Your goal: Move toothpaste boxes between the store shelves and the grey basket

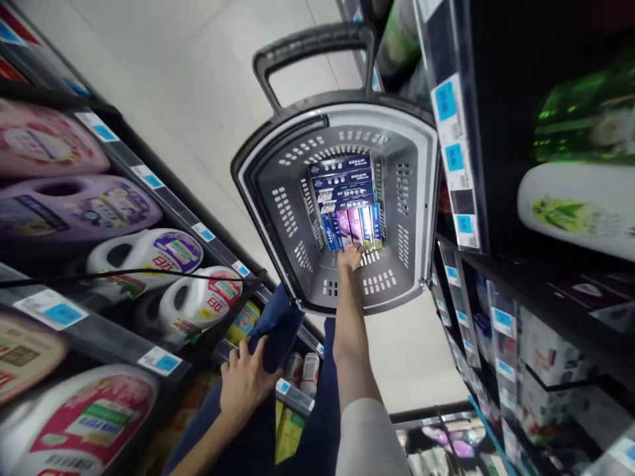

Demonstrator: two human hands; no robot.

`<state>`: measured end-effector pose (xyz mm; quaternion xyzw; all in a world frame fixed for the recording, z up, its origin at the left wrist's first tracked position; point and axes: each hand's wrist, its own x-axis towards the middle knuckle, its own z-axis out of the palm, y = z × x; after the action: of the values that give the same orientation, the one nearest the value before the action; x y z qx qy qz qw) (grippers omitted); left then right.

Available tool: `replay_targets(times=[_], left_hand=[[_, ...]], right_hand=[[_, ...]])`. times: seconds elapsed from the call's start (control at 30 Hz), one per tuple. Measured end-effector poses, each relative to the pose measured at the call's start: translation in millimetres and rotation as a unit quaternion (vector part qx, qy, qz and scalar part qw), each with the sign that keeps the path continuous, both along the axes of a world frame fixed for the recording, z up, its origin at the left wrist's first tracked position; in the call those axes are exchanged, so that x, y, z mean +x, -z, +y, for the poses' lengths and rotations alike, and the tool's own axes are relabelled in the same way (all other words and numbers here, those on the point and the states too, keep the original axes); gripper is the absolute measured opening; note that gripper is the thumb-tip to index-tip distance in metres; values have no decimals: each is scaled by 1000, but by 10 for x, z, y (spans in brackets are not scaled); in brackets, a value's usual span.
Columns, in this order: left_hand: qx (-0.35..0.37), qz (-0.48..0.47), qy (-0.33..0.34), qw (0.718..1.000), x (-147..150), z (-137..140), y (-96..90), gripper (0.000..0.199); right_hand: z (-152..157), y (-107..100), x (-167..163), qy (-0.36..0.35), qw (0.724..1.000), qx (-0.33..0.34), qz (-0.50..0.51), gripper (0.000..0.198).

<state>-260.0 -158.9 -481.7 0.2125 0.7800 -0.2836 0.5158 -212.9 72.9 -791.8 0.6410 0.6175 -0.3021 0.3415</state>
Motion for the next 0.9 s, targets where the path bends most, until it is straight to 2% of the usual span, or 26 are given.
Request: replay_targets(times=[0.13, 0.27, 0.43, 0.5, 0.57, 0.67, 0.8, 0.9], left_hand=[[4, -10, -5, 1000, -110, 41, -2, 71], [16, -8, 8, 1000, -203, 117, 36, 61], [33, -9, 26, 999, -219, 154, 78, 56], [44, -6, 29, 999, -196, 150, 63, 56], [54, 3, 34, 998, -152, 144, 36, 56], [65, 17, 38, 997, -54, 133, 5, 55], [84, 12, 43, 995, 103, 76, 12, 55], [81, -8, 43, 996, 232, 12, 1, 59]], right_hand=[[-77, 75, -11, -31, 999, 26, -17, 59], [-26, 104, 22, -84, 996, 12, 7, 45], [-23, -35, 132, -81, 995, 33, 45, 55], [-27, -186, 192, -36, 997, 26, 70, 58], [-8, -376, 262, 57, 993, -29, 103, 54], [55, -686, 377, 167, 967, -124, 148, 38], [103, -1135, 523, 231, 930, -222, 178, 29], [102, -1582, 621, 267, 907, -263, 191, 31]])
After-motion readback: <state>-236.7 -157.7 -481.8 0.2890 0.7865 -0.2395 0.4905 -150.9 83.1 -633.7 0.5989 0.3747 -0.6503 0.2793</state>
